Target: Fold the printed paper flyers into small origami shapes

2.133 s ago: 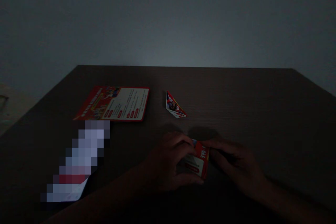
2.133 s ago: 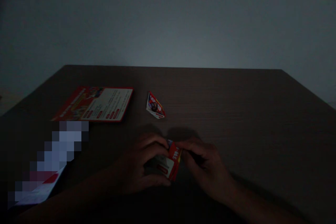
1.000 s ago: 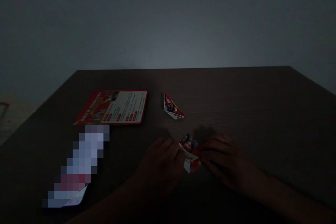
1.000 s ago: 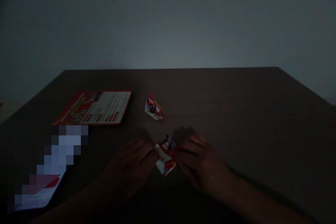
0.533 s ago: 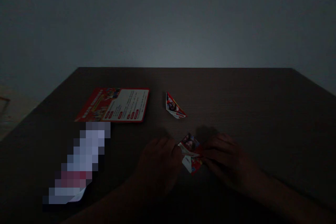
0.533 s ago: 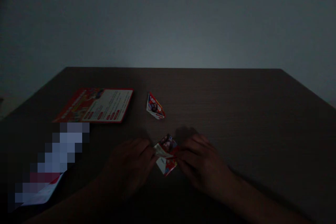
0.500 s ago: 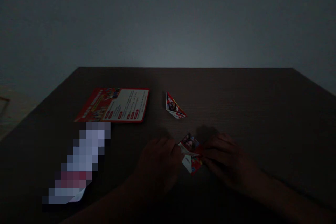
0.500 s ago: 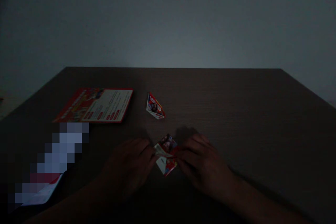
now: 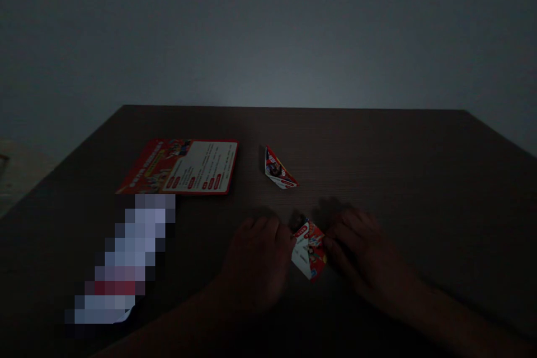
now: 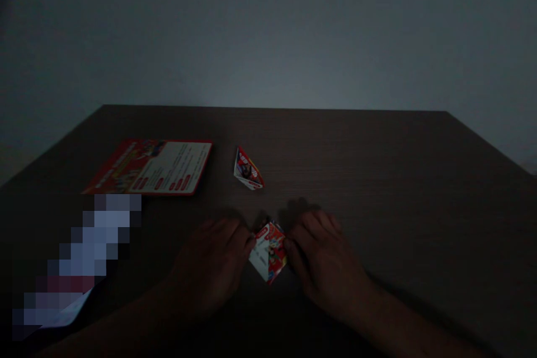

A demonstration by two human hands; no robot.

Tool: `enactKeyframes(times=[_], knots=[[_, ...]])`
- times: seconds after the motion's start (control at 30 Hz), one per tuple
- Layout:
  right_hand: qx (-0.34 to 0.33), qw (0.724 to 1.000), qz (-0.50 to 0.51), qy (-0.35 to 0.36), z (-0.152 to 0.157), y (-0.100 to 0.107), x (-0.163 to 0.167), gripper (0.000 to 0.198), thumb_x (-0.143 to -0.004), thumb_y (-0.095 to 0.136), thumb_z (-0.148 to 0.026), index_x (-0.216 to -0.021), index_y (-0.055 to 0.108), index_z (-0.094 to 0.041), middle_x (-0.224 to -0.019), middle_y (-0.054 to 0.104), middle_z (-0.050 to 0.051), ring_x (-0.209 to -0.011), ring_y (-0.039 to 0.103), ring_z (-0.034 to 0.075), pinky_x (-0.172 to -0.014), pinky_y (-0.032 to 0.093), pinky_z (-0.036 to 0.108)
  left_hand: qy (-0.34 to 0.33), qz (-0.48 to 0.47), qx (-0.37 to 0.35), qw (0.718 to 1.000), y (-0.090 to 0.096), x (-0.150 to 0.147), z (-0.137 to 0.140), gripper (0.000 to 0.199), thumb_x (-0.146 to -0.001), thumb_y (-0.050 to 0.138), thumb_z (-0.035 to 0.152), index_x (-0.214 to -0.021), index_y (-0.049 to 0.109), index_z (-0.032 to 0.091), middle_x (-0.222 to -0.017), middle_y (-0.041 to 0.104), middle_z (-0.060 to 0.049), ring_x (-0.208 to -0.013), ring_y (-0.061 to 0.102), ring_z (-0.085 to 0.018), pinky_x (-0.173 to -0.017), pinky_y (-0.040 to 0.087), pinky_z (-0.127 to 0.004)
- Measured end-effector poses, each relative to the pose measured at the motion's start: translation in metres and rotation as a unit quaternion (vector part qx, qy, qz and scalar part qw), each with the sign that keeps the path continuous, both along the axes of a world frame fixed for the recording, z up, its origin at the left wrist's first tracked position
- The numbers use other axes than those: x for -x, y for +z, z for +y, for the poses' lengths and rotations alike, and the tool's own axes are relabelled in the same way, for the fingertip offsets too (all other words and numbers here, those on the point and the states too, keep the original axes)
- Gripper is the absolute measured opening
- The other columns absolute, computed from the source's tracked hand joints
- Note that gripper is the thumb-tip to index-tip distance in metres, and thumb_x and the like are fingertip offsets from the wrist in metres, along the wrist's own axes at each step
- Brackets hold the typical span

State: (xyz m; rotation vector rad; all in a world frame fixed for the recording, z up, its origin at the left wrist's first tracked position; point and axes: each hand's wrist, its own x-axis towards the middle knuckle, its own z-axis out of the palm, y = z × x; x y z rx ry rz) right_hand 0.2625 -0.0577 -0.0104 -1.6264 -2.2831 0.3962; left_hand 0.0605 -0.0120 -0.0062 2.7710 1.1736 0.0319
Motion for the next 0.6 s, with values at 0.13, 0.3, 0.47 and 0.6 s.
enactKeyframes(times=[0.13, 0.3, 0.47, 0.6], knots=[[0.007, 1.000, -0.016, -0.010, 0.0001, -0.0004, 0.0000, 0.015, -0.092, 0.043, -0.023, -0.085, 0.056, -0.019, -0.087, 0.054, 0.006, -0.086, 0.046, 0.023, -0.076, 0.037, 0.040, -0.005, 0.003, -0.008, 1.000, 0.0009, -0.0021, -0.0032, 0.023, -0.092, 0.038, 0.019, -0.086, 0.060, 0.015, -0.083, 0.058, -0.007, -0.079, 0.054, -0.024, -0.069, 0.044, -0.042], [0.002, 0.999, -0.029, -0.030, -0.0004, -0.0010, 0.0021, 0.015, -0.092, 0.044, -0.025, -0.087, 0.056, -0.019, -0.092, 0.053, 0.007, -0.089, 0.046, 0.024, -0.077, 0.037, 0.040, 0.008, -0.008, -0.018, 1.000, 0.0013, -0.0021, -0.0036, 0.020, -0.090, 0.042, 0.019, -0.085, 0.061, 0.016, -0.085, 0.058, -0.007, -0.081, 0.052, -0.024, -0.070, 0.043, -0.040], [0.004, 0.999, -0.039, -0.031, -0.0008, -0.0017, 0.0028, 0.016, -0.092, 0.043, -0.026, -0.087, 0.057, -0.020, -0.093, 0.053, 0.008, -0.090, 0.046, 0.024, -0.078, 0.036, 0.041, 0.019, -0.002, -0.023, 1.000, 0.0026, -0.0043, -0.0026, 0.021, -0.090, 0.043, 0.021, -0.084, 0.062, 0.015, -0.084, 0.058, -0.007, -0.080, 0.052, -0.024, -0.069, 0.042, -0.040], [0.008, 0.999, -0.040, -0.033, -0.0006, -0.0025, 0.0016, 0.017, -0.093, 0.041, -0.026, -0.087, 0.056, -0.019, -0.095, 0.053, 0.008, -0.090, 0.046, 0.024, -0.079, 0.036, 0.041, 0.023, -0.003, -0.027, 0.999, 0.0028, -0.0053, -0.0034, 0.021, -0.091, 0.042, 0.022, -0.084, 0.062, 0.015, -0.084, 0.058, -0.007, -0.080, 0.052, -0.024, -0.070, 0.042, -0.040]])
